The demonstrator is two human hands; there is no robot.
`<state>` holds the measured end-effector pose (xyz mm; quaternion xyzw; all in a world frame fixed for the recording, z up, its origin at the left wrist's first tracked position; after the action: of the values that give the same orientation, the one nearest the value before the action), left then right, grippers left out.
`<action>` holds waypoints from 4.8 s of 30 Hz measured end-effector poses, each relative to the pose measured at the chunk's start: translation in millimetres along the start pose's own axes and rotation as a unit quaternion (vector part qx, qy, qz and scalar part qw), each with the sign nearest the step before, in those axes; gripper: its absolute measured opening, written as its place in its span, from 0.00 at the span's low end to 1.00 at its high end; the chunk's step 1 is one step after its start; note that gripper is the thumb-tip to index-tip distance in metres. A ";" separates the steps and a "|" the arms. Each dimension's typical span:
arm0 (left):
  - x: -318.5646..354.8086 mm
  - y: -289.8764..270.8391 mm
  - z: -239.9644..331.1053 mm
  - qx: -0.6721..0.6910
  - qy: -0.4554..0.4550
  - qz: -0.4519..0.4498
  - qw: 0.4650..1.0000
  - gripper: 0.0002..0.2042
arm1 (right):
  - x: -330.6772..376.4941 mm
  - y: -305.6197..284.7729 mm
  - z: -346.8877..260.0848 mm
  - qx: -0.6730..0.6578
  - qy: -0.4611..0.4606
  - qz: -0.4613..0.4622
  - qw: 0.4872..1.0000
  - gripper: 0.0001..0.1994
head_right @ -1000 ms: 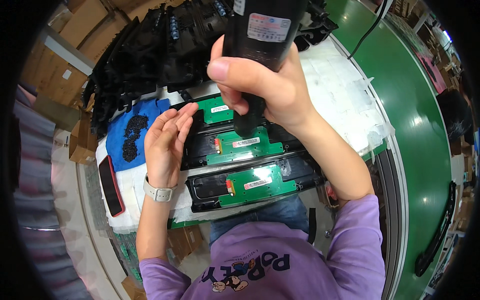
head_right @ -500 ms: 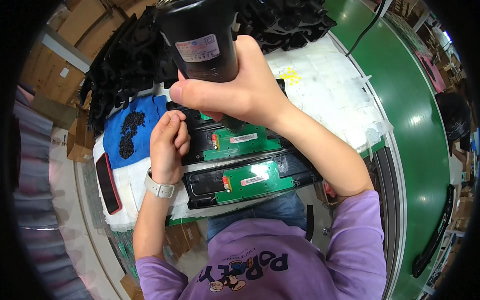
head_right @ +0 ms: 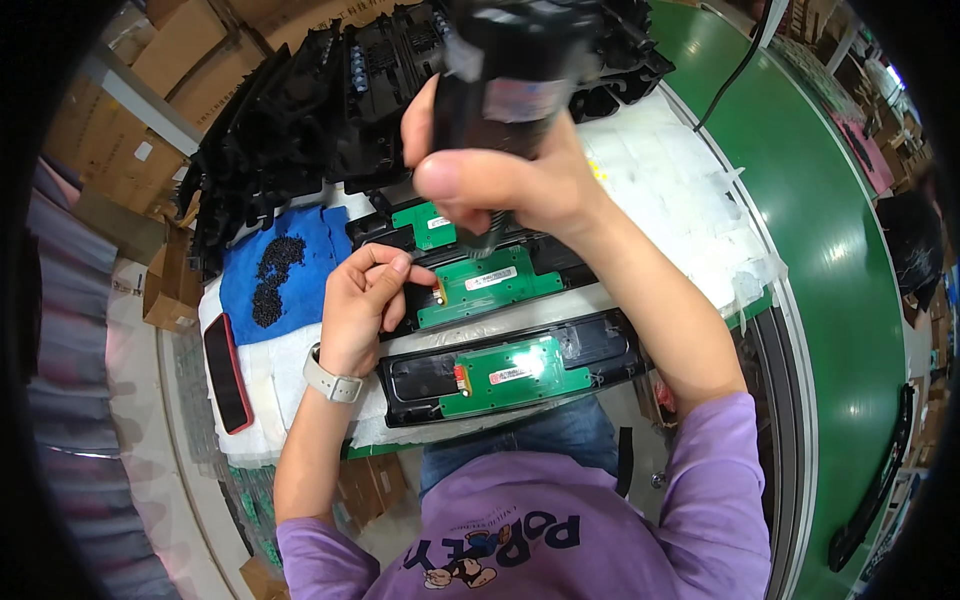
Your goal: Install green circuit boards onto toner cartridge housings and secure them with screws using an electric screwdriver.
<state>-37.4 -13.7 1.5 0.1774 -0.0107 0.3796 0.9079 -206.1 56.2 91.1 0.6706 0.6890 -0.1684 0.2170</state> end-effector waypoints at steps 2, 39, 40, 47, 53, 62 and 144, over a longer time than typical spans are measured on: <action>1.2 -0.7 4.0 -0.003 0.009 -0.001 1.000 0.05 | -0.6 -4.1 -12.1 -0.055 -0.070 0.015 0.996 0.15; 2.8 -3.1 14.3 0.122 0.040 0.031 0.991 0.07 | 7.5 -21.9 -19.5 0.011 -0.007 0.185 0.983 0.08; 3.0 -2.5 11.7 0.120 0.066 0.015 0.990 0.08 | 6.1 -21.8 -15.8 0.001 0.004 0.190 0.982 0.08; 2.4 0.2 8.7 0.150 0.049 -0.007 0.987 0.09 | 2.5 -17.8 -8.7 0.062 0.012 0.181 0.981 0.08; -0.7 -8.2 5.0 0.112 -0.042 -0.059 0.991 0.10 | 0.7 -11.0 -6.2 0.091 0.033 0.147 0.984 0.09; -0.3 3.9 6.1 0.096 -0.044 -0.016 0.994 0.09 | 5.2 -1.4 -10.4 0.144 0.040 0.129 0.980 0.08; 7.0 8.0 12.7 0.130 -0.012 -0.097 0.987 0.06 | 18.7 -4.2 -35.4 -0.124 -0.121 -0.002 0.985 0.15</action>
<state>-36.5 -7.9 17.0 0.2991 0.0453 0.2856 0.9094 -213.0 90.5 111.1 0.6116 0.6748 -0.1620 0.3800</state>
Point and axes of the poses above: each hand's wrist, its own x-axis away from the middle knuckle, its own y-axis out of the palm, z = x × y, the point moved 3 cm from there along -x, towards the middle knuckle, and after that the axes turned 8 degrees about x, right-handed, at the moved point
